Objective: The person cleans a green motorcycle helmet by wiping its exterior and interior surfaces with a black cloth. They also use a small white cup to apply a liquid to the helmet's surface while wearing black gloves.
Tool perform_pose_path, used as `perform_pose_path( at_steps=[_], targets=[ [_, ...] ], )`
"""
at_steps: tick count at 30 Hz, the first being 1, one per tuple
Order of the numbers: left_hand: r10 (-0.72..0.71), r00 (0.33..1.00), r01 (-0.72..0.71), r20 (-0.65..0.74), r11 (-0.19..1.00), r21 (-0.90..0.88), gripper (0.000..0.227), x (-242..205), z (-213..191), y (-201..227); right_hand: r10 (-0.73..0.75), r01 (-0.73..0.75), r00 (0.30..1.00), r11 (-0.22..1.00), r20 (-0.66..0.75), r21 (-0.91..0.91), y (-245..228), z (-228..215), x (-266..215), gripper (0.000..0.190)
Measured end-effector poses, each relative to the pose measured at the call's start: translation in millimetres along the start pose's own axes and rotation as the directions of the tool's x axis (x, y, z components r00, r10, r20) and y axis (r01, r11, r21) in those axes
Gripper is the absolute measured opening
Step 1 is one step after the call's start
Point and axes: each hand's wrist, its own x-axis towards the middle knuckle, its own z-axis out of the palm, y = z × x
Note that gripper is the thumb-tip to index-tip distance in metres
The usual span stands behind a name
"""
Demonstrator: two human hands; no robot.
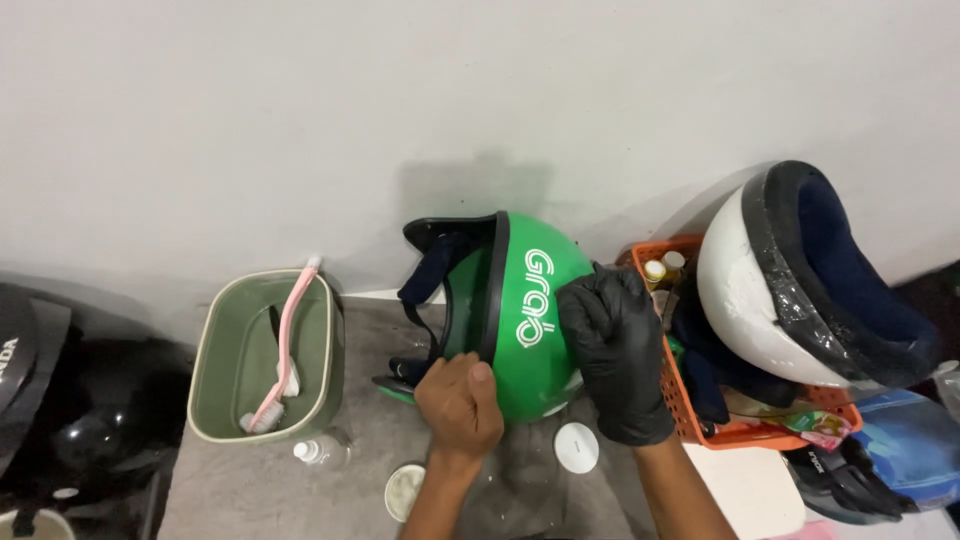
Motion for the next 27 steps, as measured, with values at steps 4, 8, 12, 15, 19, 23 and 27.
perform_pose_path(
  at_steps=[4,8,12,15,19,23,27],
  targets=[
    [-0.049,0.998,0.049,-0.032,0.999,-0.016,0.052,-2,-8,-1,-0.019,0.053,0.991,0.964,0.132,-0.26,11,1,-31,0.016],
    [-0.042,0.999,0.042,0.013,0.999,-0.006,0.052,-6,-6,-2,-0.017,0.019,0.999,0.997,0.033,-0.071,-6,1,-7,0.037],
    [-0.099,0.995,0.099,-0.01,0.994,-0.036,0.053,-9,-11,-2,-0.01,0.012,0.992,1.0,0.125,-0.015,-16,-8,-25,0.012],
    [-0.025,0.996,0.026,0.083,1.0,-0.008,0.049,-4,-10,-7,-0.147,0.17,0.985,0.925,0.092,-0.34,45,10,-22,0.02],
    [-0.032,0.997,0.032,0.077,0.999,0.0,0.047,-3,-11,-4,0.152,-0.153,0.988,0.987,-0.017,-0.049,-3,4,-13,0.021],
    [-0.07,0.997,0.071,0.039,0.997,-0.04,0.048,-3,-10,-5,0.121,-0.121,0.992,0.992,0.023,0.04,5,6,-16,0.017],
    [-0.084,0.994,0.086,0.068,0.996,-0.026,0.049,-6,-10,7,0.272,-0.26,0.962,0.858,0.038,0.443,8,-5,20,0.018]
  ],
)
